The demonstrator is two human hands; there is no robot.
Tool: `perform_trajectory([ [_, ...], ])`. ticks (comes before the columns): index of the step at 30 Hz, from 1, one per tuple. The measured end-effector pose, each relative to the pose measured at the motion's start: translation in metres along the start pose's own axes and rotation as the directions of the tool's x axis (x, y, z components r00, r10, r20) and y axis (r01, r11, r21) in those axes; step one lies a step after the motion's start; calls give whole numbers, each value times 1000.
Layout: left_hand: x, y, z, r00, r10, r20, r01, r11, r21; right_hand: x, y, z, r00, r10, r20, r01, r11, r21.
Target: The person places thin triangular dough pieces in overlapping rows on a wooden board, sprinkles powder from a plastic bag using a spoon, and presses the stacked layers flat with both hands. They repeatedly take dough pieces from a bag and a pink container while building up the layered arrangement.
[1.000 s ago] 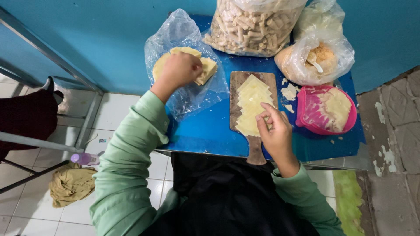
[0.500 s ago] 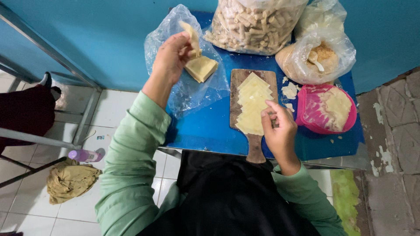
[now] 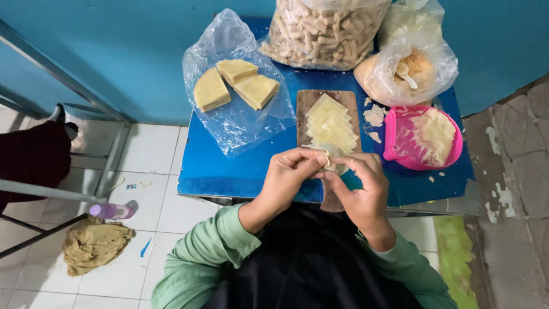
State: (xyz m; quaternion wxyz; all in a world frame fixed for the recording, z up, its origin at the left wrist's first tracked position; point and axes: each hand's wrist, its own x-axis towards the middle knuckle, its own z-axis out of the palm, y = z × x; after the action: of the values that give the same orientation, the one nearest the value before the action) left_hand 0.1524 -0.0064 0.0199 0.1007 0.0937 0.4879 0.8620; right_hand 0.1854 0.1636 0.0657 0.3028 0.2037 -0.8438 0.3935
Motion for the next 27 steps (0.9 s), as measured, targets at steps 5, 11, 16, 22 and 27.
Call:
perform_trajectory([
  [5,-8,-21,-1,998,-46,-38,40,989,-145,-19,17,5,995,96,27,-96,995,12],
  [11,-18,-39,-12,994,107,-17,-107,994,-37,-34,62,7,736,411,537,-655,237,717],
  [16,-29,-32,-26,976,190,-106,-197,979,-54,-38,82,10,728,447,519,-596,40,802],
  [22,-30,-11,-54,912,381,-152,-358,920,158,-26,80,10,764,559,321,-611,468,638],
  [27,-33,-5,-56,926,333,-179,-263,907,329,-16,63,15,761,542,357,-640,538,548],
])
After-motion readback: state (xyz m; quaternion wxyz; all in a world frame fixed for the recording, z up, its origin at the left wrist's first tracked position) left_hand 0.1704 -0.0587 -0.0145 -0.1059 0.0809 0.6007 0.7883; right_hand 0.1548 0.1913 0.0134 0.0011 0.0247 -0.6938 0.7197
